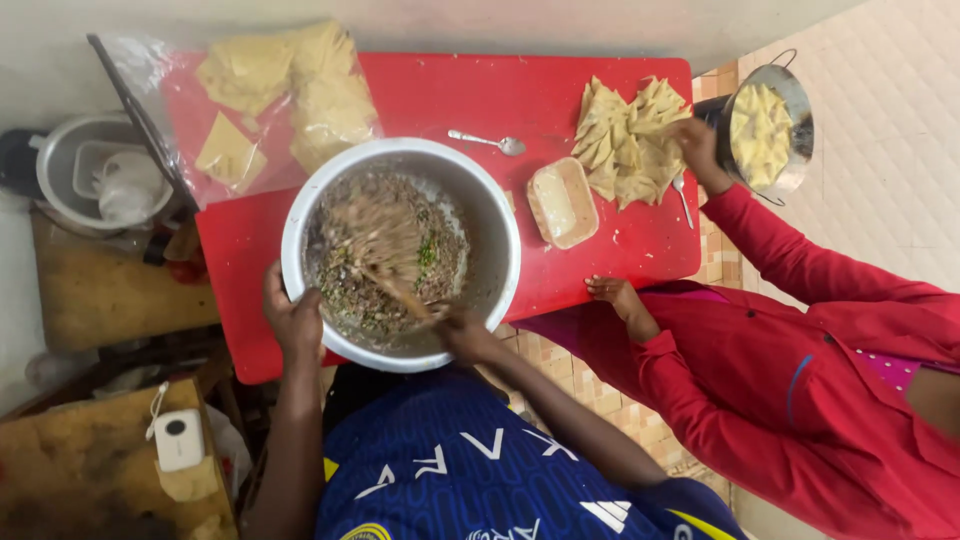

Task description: Scraping chopped chilies into a bowl, stirring the meat mixture, and filling pastry sheets to make samosas

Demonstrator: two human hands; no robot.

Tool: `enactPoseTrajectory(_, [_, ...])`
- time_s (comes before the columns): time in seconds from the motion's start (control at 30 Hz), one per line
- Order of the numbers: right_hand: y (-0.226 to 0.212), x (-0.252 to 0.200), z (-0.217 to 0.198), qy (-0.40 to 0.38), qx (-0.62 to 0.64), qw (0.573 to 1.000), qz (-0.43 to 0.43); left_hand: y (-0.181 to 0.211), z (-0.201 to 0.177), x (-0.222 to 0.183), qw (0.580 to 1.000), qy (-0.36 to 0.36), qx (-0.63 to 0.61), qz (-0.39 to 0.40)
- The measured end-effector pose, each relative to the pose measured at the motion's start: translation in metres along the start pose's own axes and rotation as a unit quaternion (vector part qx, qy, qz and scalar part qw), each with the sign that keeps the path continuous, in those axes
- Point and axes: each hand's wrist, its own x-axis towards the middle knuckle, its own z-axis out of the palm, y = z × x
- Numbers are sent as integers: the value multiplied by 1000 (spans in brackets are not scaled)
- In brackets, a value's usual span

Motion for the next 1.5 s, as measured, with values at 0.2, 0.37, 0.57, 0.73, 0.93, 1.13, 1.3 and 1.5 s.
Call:
enactPoseTrajectory(0.2, [-187, -124, -88, 21, -578, 813, 58, 100, 12, 63, 987, -160, 0, -16])
enactPoseTrajectory(0.37, [-79, -28, -87, 112, -496, 845, 167, 62, 24, 83, 986, -163, 14, -6])
enactPoseTrajectory(0.57, [-133, -82, -54, 11, -600, 798, 55, 30, 20, 90, 986, -161, 45, 25])
enactPoseTrajectory(0.73, [-114, -44, -115, 119, -657, 744, 33, 24, 19, 85, 986, -157, 53, -21])
enactPoseTrajectory(0.93, [-155, -77, -49, 1, -624, 781, -20, 30, 23, 80, 989, -126, 74, -27])
enactPoseTrajectory(1.13, [-174, -65, -120, 153, -745, 648, -39, 24, 16, 68, 986, -133, 97, -14])
enactPoseTrajectory(1.3, [-81, -34, -51, -41, -585, 810, 13, -15, 12, 61, 995, -82, 54, -9])
enactPoseTrajectory(1.5, [-34, -15, 67, 43, -125, 989, 66, 2, 18, 21, 999, -21, 38, 9])
